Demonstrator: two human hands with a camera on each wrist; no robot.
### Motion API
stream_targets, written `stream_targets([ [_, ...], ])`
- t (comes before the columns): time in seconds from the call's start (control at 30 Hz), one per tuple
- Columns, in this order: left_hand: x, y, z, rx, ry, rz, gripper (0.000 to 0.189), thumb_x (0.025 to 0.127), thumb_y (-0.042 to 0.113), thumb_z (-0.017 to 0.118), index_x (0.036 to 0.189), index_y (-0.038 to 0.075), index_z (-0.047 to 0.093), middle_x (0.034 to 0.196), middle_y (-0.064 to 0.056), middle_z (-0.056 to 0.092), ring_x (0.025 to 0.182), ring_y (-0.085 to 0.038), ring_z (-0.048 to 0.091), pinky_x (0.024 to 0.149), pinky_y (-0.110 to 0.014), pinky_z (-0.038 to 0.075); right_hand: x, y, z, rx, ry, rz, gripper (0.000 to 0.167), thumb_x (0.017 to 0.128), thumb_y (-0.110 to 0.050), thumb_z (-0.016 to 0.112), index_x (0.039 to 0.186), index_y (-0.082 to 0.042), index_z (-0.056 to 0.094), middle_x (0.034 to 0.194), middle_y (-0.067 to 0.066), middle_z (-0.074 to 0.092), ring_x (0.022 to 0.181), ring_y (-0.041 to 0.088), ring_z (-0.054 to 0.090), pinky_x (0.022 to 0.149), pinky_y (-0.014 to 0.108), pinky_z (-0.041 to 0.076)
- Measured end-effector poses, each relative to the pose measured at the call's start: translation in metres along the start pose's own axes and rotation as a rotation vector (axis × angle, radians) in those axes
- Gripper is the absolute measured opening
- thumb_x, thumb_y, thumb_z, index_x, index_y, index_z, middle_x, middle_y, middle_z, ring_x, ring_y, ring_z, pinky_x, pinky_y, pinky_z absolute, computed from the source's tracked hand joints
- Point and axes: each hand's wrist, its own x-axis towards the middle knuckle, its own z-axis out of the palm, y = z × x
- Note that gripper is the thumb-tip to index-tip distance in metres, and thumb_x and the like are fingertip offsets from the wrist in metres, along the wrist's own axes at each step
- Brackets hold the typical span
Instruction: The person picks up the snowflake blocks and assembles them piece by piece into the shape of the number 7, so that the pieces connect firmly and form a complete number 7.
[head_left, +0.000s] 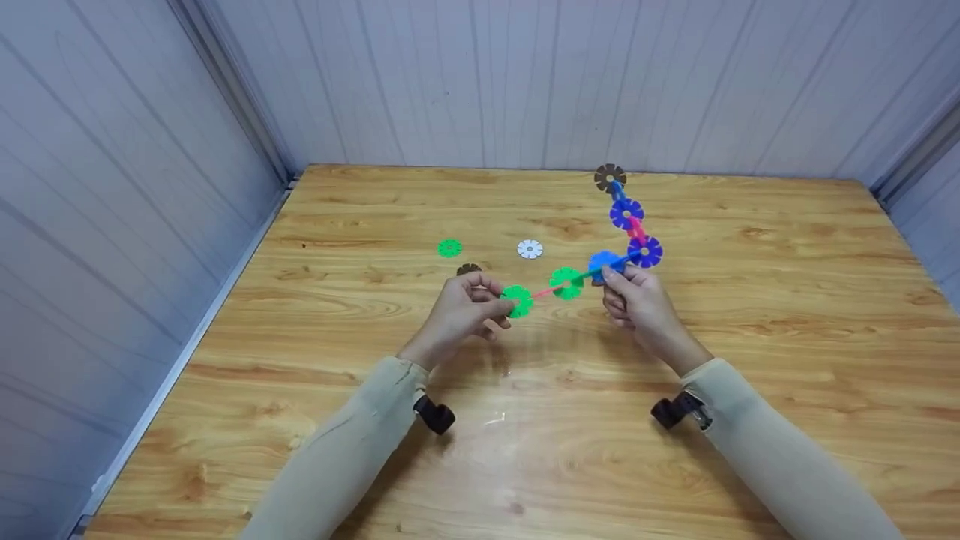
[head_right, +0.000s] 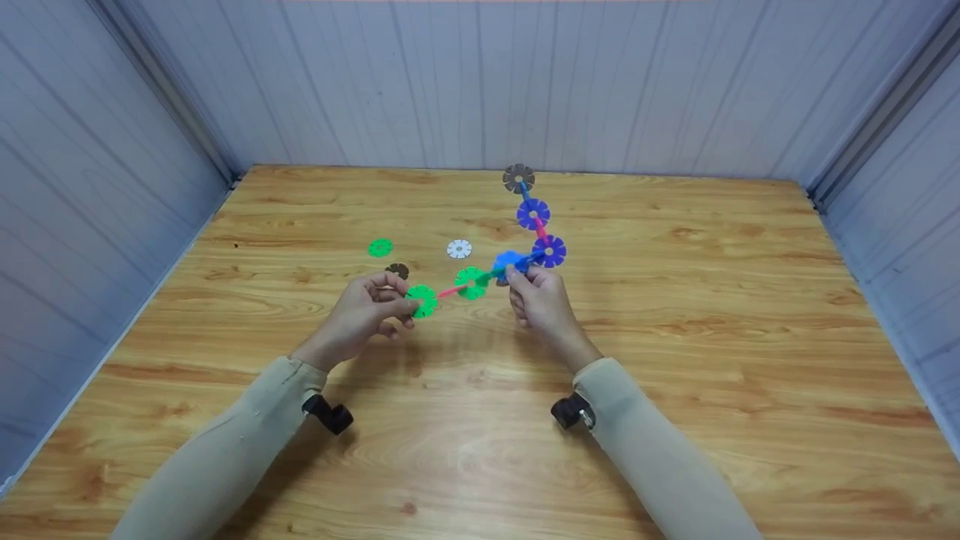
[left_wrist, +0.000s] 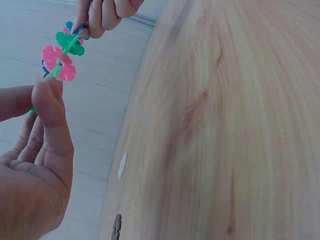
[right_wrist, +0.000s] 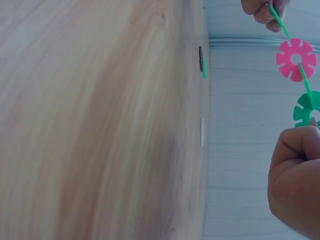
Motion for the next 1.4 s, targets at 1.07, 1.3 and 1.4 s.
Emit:
stream_targets([
  [1.07, 0.000, -0.004, 0.020, 0.009, 0.083, 0.163, 0.019, 0.087, -0.012, 0.068, 0.092, 0.000, 0.053, 0.075, -0.008, 0.062, 0.059, -0.015, 0.063, 0.048, -0.024, 0.053, -0.010, 0.005, 0.009, 0.030, 0.017, -0.017, 0.027, 0.107, -0.008, 0.038, 0.089, 0.002, 0.054, 0.054, -0.005, 0.032, 0.042, 0.002, 0.026, 0.038, 0.016, 0.020],
  [1.3, 0.001, -0.011, 0.028, -0.032, 0.088, 0.214, 0.020, 0.085, -0.017, 0.066, 0.090, -0.002, 0.054, 0.074, -0.009, 0.060, 0.055, -0.014, 0.062, 0.052, -0.026, 0.055, -0.009, 0.003, 0.008, 0.005, 0.034, -0.015, 0.025, 0.107, -0.008, 0.039, 0.088, 0.002, 0.052, 0.052, -0.006, 0.031, 0.043, 0.003, 0.025, 0.038, 0.016, 0.019],
  [1.4, 0.001, -0.013, 0.032, -0.040, 0.101, 0.230, 0.019, 0.084, -0.018, 0.066, 0.090, -0.004, 0.054, 0.074, -0.010, 0.060, 0.054, -0.015, 0.062, 0.053, -0.027, 0.056, -0.009, 0.004, 0.008, 0.009, 0.044, -0.006, 0.024, 0.107, -0.008, 0.037, 0.089, 0.003, 0.050, 0.052, -0.006, 0.031, 0.042, 0.003, 0.025, 0.038, 0.016, 0.019],
])
